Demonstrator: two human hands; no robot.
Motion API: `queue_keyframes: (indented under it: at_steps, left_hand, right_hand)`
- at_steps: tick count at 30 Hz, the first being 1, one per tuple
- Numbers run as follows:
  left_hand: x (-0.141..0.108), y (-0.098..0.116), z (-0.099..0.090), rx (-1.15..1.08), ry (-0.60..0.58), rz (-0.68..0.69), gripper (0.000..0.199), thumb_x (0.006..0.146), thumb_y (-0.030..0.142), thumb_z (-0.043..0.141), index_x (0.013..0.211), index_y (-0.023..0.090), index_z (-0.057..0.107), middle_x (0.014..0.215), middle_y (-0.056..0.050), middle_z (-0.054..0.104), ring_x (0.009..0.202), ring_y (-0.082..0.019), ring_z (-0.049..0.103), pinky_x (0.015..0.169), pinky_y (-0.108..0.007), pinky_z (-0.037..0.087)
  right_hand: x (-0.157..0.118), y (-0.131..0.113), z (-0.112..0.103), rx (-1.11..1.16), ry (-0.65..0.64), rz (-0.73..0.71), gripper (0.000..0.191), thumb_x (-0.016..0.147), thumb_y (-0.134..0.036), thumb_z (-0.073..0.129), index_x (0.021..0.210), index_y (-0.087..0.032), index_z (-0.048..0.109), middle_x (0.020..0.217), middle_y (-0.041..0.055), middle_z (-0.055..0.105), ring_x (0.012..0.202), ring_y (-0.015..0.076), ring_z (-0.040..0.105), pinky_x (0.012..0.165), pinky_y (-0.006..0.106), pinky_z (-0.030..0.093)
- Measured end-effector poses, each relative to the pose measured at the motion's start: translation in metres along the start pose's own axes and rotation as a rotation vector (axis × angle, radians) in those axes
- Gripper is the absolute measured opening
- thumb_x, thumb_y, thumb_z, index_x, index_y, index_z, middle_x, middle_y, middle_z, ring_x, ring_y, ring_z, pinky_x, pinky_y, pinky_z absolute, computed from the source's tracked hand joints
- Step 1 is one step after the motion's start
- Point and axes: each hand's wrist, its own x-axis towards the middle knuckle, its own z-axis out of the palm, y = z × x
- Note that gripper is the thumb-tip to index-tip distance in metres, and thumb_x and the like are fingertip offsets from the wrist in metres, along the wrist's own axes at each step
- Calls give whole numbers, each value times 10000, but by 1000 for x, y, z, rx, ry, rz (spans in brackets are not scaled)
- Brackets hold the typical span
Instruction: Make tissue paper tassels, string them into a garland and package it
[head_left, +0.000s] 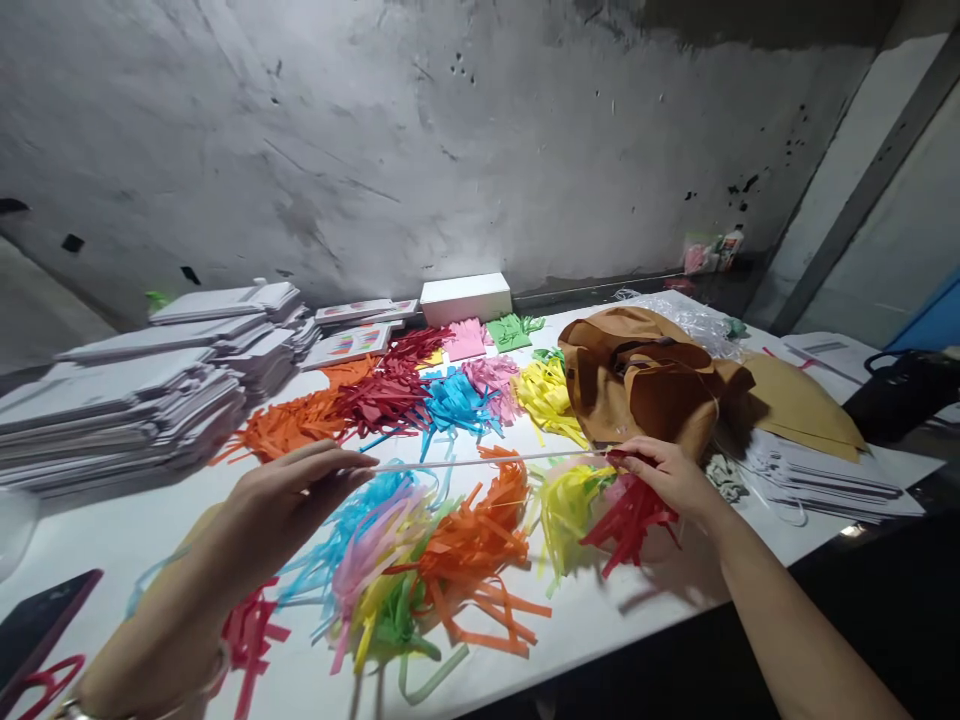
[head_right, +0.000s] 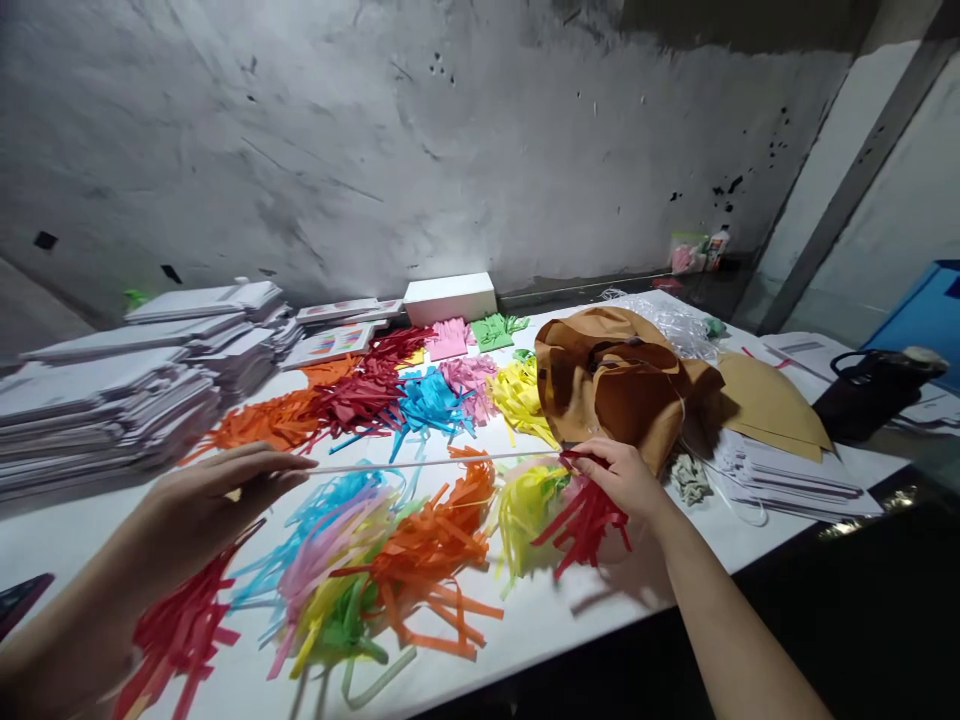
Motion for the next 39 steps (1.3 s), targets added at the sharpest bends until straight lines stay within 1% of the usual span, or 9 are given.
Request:
queue_keyframes:
  at_steps: [6,13,18,21,25,29,34,36,39]
  left_hand:
    - [3,2,-15,23,65,133,119,947,272,574,911,220,675,832,0,703,669,-120,667,603,-194,504]
    - [30,30,-12,123,258,205,79,949,204,609,980,222,679,949,-11,648,829,-129,629,763,-255,535]
    - [51,72,21,-39,245,407,100,962,146,585,989,193,669,1007,-60,657,916,-167,645,815,-312,561]
    - [58,103,53,-140,109,556,107,990,162,547,1002,161,653,1038,-83,679,974,-181,648,828,-312,571]
    - [65,134,86,-207,-12,658,173,1031,180,458,1041,137,626,1004,-79,714,994,-183,653,937,-323,555]
    - [69,142,100,-192,20,730,194,1035,168,432,996,121,616,948,-75,723,939,-187,662,950,-334,549]
    - [72,141,104,-253,-46,729,182,1033,175,425,1036,139,603,919,-67,703,898,-179,665,901,-327,564]
    - [73,139,105,-293,-38,713,174,1028,179,447,1123,146,588,995,-78,700,950,-184,666,914,-331,560]
    - [69,135,111,-370,16,630,332,1006,172,500,1337,190,490,1289,-133,603,1167,-226,609,980,-378,538]
  right_hand:
    - [3,-4,7,-28,-15,7,258,918,-423,608,984,-229,765,1011,58,748,939,226,687,830,319,519]
    - [2,-4,12,-82,-64,-11,231,867,-397,654,951,-225,784,1025,97,742,945,281,681,876,415,515]
    - [2,-43,13,21,-68,-70,357,924,-518,592,1087,-247,756,1198,102,681,1133,284,612,986,412,472]
    - [6,-82,23,352,-84,-48,403,947,-562,548,1070,-242,759,1090,91,696,961,228,647,835,342,518]
    - [18,-120,35,736,-64,88,373,810,-576,730,934,-226,765,849,44,696,799,182,638,693,285,503]
    - [24,-128,29,732,-40,144,344,715,-515,825,779,-194,718,740,5,637,692,139,575,610,249,453]
    - [21,-126,16,526,-62,49,280,806,-454,763,797,-183,690,750,-7,601,720,129,543,635,239,437]
    - [20,-128,12,470,-1,5,272,851,-458,721,817,-194,666,741,-20,586,672,106,520,590,222,420]
    - [18,-136,-5,651,150,-22,229,887,-440,697,868,-224,625,711,-43,594,529,67,449,446,212,317]
